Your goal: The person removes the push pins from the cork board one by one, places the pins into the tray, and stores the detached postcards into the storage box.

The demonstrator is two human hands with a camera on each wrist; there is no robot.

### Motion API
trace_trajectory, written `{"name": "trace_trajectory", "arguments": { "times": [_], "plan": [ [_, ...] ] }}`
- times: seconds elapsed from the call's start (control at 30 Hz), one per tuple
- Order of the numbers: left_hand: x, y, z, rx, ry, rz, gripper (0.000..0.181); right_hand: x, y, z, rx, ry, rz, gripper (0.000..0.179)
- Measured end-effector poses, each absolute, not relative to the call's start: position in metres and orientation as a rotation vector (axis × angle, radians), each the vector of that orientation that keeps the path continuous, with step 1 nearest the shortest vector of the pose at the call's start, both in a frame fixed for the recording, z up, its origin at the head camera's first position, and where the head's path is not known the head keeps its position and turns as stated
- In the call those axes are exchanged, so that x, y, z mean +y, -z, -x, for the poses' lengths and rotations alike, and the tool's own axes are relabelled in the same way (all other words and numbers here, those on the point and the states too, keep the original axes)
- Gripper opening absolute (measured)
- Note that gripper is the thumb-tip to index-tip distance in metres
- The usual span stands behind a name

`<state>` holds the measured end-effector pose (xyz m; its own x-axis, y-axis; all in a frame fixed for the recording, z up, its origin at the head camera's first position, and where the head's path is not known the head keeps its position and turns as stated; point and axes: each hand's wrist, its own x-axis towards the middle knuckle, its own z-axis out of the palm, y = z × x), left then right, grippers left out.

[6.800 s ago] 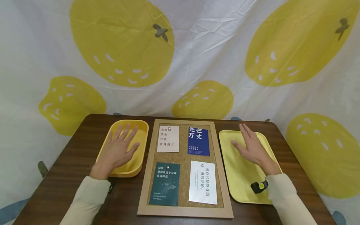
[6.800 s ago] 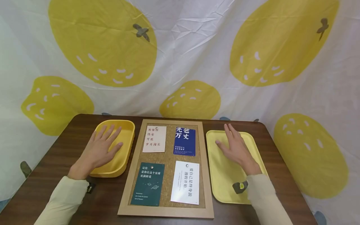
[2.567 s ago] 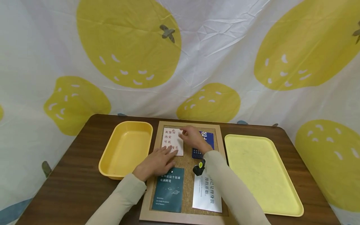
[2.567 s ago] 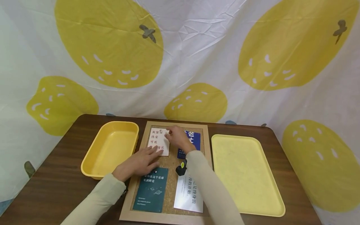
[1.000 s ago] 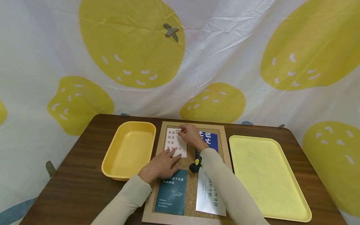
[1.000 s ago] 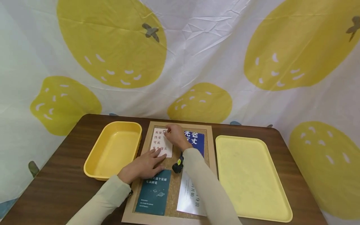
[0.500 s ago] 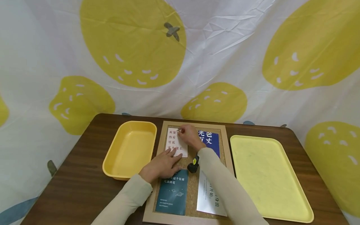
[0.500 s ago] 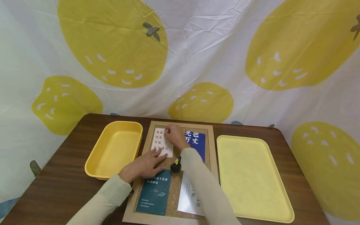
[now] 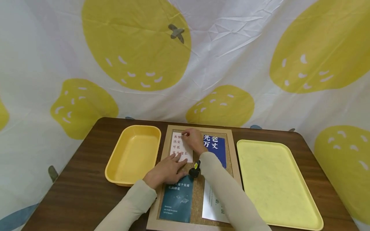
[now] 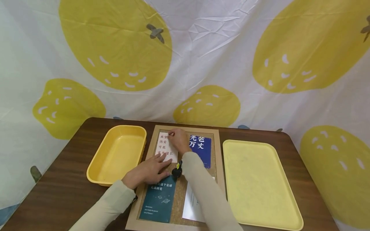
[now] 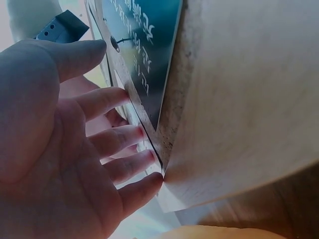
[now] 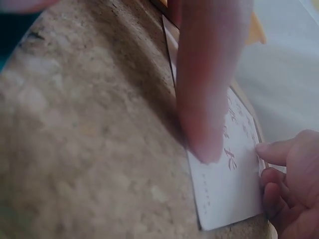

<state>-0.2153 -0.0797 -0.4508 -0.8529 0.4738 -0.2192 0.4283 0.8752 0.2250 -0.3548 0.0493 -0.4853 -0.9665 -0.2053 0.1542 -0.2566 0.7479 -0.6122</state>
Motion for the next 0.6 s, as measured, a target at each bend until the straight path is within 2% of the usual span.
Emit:
{"name": "trace_trajectory", "arguments": {
  "times": [0.6],
  "plan": [
    [-0.0775,0.4509,0.2158,2.762,-0.245,-0.648,0.054,0.0444,0.4893,0.355,-2.816,-1.071,-0.237,0.009]
  ]
}}
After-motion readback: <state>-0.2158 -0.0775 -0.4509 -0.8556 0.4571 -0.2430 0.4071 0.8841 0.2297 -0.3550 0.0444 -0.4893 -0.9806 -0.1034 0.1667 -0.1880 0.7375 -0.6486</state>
